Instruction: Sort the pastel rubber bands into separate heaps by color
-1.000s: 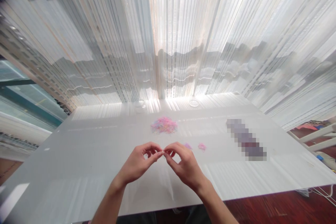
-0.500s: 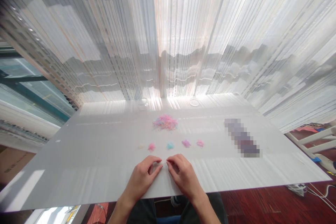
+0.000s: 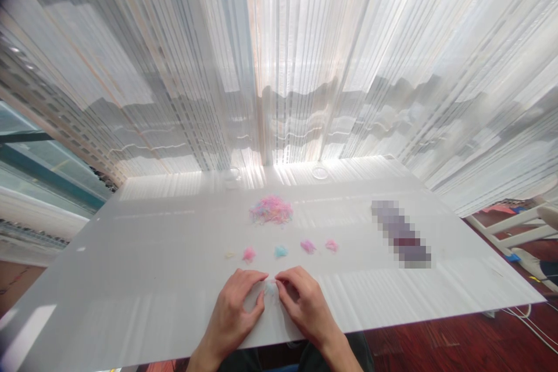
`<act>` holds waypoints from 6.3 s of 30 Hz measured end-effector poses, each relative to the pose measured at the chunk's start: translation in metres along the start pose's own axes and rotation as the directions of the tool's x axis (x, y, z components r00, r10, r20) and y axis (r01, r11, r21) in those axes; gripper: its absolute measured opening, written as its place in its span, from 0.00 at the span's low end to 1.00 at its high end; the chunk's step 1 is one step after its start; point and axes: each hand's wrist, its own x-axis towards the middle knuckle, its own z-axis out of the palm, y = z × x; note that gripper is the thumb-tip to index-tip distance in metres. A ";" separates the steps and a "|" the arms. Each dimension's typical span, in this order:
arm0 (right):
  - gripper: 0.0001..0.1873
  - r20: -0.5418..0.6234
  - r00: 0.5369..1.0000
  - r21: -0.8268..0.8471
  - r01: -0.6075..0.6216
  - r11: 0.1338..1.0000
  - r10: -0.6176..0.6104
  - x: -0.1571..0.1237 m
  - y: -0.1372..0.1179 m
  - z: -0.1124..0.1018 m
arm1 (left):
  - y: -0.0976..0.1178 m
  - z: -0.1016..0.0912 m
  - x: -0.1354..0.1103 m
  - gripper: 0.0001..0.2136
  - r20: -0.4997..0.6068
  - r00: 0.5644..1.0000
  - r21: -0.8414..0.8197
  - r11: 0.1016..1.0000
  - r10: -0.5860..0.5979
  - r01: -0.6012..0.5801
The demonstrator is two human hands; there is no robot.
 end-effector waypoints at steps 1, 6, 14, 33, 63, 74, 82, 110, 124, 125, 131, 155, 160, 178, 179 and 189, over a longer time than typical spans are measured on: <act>0.05 -0.008 1.000 0.003 0.002 1.000 -0.002 0.000 0.000 0.000 | 0.001 -0.001 0.001 0.14 0.003 1.000 0.022 1.000 0.019 -0.019; 0.05 -0.019 1.000 0.008 0.013 1.000 -0.013 0.002 -0.002 -0.001 | 0.003 -0.003 0.003 0.11 0.059 0.998 0.059 0.998 0.028 -0.032; 0.06 -0.013 0.999 -0.013 0.034 0.999 -0.034 0.001 -0.002 -0.002 | 0.002 -0.002 0.002 0.07 0.049 0.999 0.054 0.998 0.009 -0.012; 0.08 -0.122 0.992 -0.183 0.015 0.983 -0.038 -0.012 0.005 -0.017 | 0.001 -0.001 -0.001 0.09 0.003 0.999 0.055 0.997 0.045 -0.045; 0.07 -0.059 0.998 -0.197 -0.002 0.980 -0.010 -0.003 0.008 -0.012 | 0.019 0.008 0.007 0.06 0.073 0.995 0.174 0.982 0.063 -0.075; 0.07 -0.084 0.996 -0.166 0.000 0.986 -0.015 -0.003 0.007 -0.014 | 0.015 0.013 0.001 0.06 -0.017 0.995 0.111 0.989 0.097 -0.095; 0.11 -0.003 0.990 -0.151 0.141 0.978 -0.144 -0.007 -0.001 -0.016 | 0.015 0.007 0.001 0.06 -0.025 0.999 -0.078 0.997 0.027 -0.029; 0.08 0.073 0.997 0.036 -0.001 0.999 -0.001 -0.007 -0.009 -0.013 | 0.012 0.008 0.001 0.06 -0.020 1.000 -0.223 0.975 0.003 -0.007; 0.07 0.051 0.998 0.052 0.036 0.998 -0.039 -0.008 -0.006 -0.013 | 0.012 0.008 0.001 0.04 -0.019 1.000 -0.238 0.971 -0.023 0.018; 0.07 0.052 0.998 0.049 0.039 0.998 -0.041 -0.009 -0.006 -0.013 | 0.012 0.008 0.001 0.04 -0.018 1.000 -0.239 0.971 -0.022 0.017; 0.04 0.039 0.998 0.042 0.051 0.998 -0.052 -0.008 -0.005 -0.011 | 0.011 0.008 0.000 0.04 -0.011 1.000 -0.239 0.971 -0.024 0.021; 0.03 0.037 0.998 0.016 0.046 0.999 -0.046 -0.007 -0.005 -0.011 | 0.012 0.008 -0.001 0.04 -0.001 1.000 -0.207 0.978 -0.028 0.027; 0.05 0.018 0.998 0.021 0.053 0.998 -0.054 -0.006 -0.007 -0.011 | 0.012 0.008 -0.001 0.05 -0.004 1.000 -0.205 0.979 -0.027 0.025; 0.06 -0.007 0.999 0.005 0.052 0.999 -0.052 -0.005 -0.009 -0.012 | 0.013 0.009 -0.001 0.07 0.016 0.997 -0.206 0.975 -0.081 0.082; 0.06 -0.007 0.999 0.005 0.053 0.999 -0.053 -0.005 -0.009 -0.012 | 0.012 0.009 -0.002 0.07 0.017 0.996 -0.205 0.975 -0.082 0.084; 0.08 0.000 0.999 0.004 0.048 0.999 -0.048 -0.005 -0.009 -0.012 | 0.013 0.009 0.000 0.08 0.000 0.996 -0.179 0.980 -0.088 0.087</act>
